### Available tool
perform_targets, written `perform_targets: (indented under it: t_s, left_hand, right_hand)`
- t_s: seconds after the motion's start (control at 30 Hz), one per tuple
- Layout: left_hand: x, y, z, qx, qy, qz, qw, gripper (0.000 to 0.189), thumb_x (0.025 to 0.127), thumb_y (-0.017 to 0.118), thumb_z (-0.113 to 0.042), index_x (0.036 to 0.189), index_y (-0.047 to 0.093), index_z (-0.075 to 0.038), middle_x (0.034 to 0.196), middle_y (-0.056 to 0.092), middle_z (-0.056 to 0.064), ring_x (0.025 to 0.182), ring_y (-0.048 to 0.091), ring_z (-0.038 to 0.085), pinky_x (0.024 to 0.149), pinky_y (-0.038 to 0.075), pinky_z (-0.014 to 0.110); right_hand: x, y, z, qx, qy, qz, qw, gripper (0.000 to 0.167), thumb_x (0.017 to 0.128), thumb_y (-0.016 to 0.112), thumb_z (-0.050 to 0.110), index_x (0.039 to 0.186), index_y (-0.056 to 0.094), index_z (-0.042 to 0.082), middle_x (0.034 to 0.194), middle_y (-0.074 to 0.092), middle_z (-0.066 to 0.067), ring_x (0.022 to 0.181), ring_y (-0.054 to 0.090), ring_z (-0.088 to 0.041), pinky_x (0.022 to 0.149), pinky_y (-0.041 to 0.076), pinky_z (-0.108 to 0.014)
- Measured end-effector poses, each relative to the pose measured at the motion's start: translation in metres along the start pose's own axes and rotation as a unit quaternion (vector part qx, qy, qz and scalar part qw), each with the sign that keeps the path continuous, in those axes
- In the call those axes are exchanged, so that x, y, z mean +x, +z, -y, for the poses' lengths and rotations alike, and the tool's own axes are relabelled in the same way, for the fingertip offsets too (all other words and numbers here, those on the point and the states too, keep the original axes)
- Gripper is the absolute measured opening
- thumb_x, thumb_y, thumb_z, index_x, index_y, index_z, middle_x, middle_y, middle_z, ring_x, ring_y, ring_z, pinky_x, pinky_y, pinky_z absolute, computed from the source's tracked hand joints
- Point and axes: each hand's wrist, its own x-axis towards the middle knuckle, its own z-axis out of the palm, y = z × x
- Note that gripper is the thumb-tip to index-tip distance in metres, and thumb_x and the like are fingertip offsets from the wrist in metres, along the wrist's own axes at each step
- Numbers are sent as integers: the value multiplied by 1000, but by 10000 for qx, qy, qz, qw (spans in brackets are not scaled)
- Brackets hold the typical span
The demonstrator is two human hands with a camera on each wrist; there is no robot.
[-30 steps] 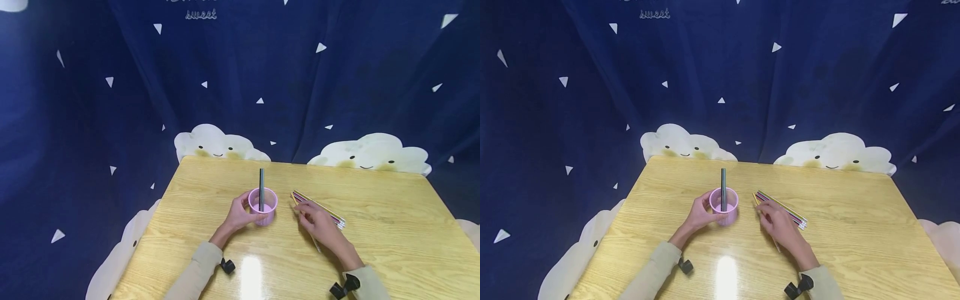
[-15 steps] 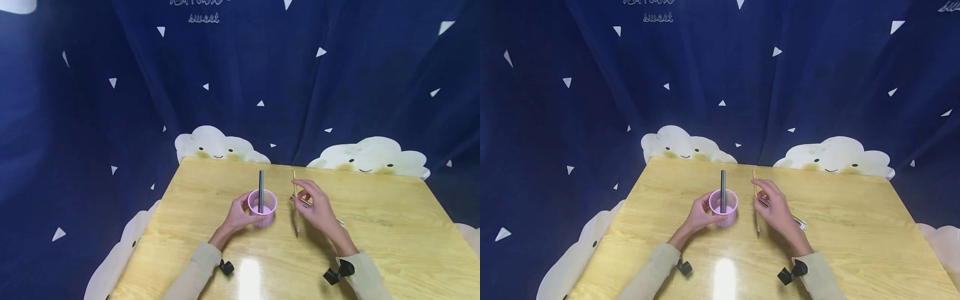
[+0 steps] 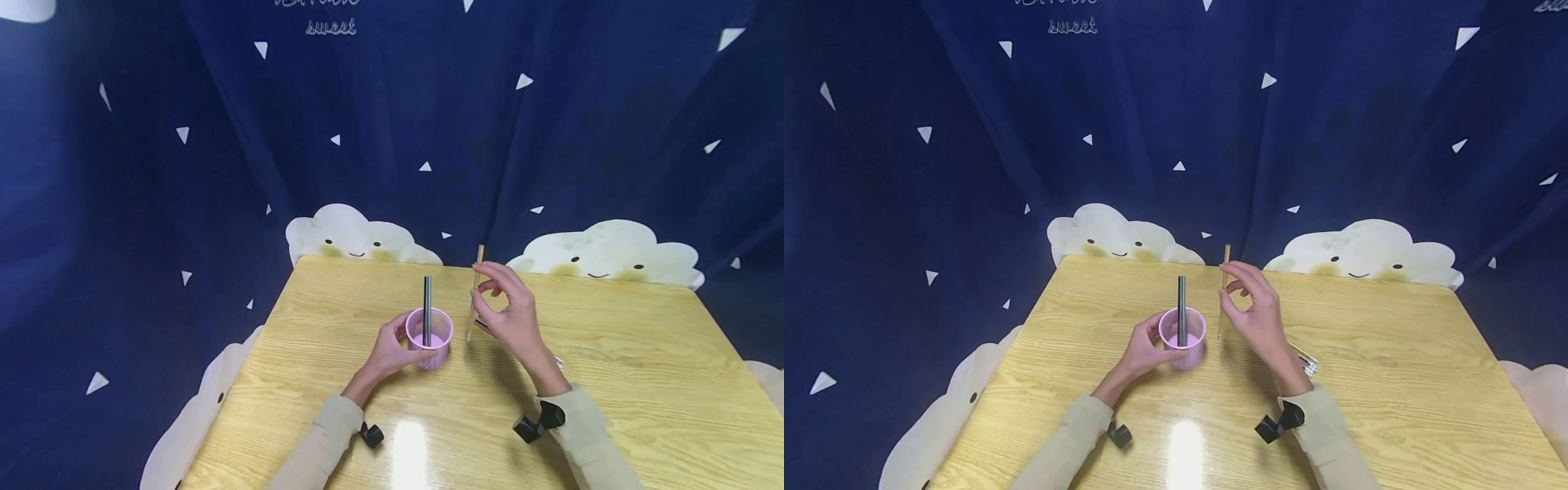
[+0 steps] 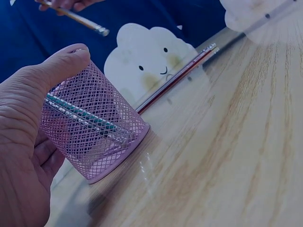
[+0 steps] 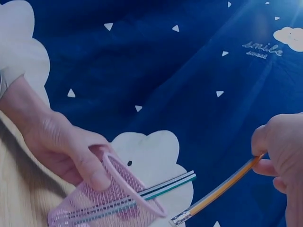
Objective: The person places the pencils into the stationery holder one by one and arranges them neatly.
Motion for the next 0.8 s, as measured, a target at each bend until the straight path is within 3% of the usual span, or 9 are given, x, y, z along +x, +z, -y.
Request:
perform_targets:
  t_s: [0.23,0.37,0.8]
  left_hand:
    - [0,0,1,88,55,-24,9999,80,71,95,-10,143,62,-11,133,70,7,121,66,25,108,52,48]
    - [0,0,2,113,93,14,9999,81,71,95,-11,144,61,-10,134,69,8,122,66,25,109,52,48]
    - [1,-1,0,205,189,64,9996,81,72,94,-9,145,58,-7,136,69,11,123,65,28,108,52,49]
  right_hand:
    - [12,11,25,318,-103,-287,9990,40,75,73,-28,112,72,-12,113,70,-29,74,69,-31,68,49,-32]
    - [9,19,22,309,-39,-243,9992,39,76,73,-26,112,72,-11,112,70,-27,75,70,-29,70,49,-29]
    - [-14,43,2,435,318,287,9981,39,77,73,-26,112,71,-10,112,69,-27,76,71,-37,67,54,-37]
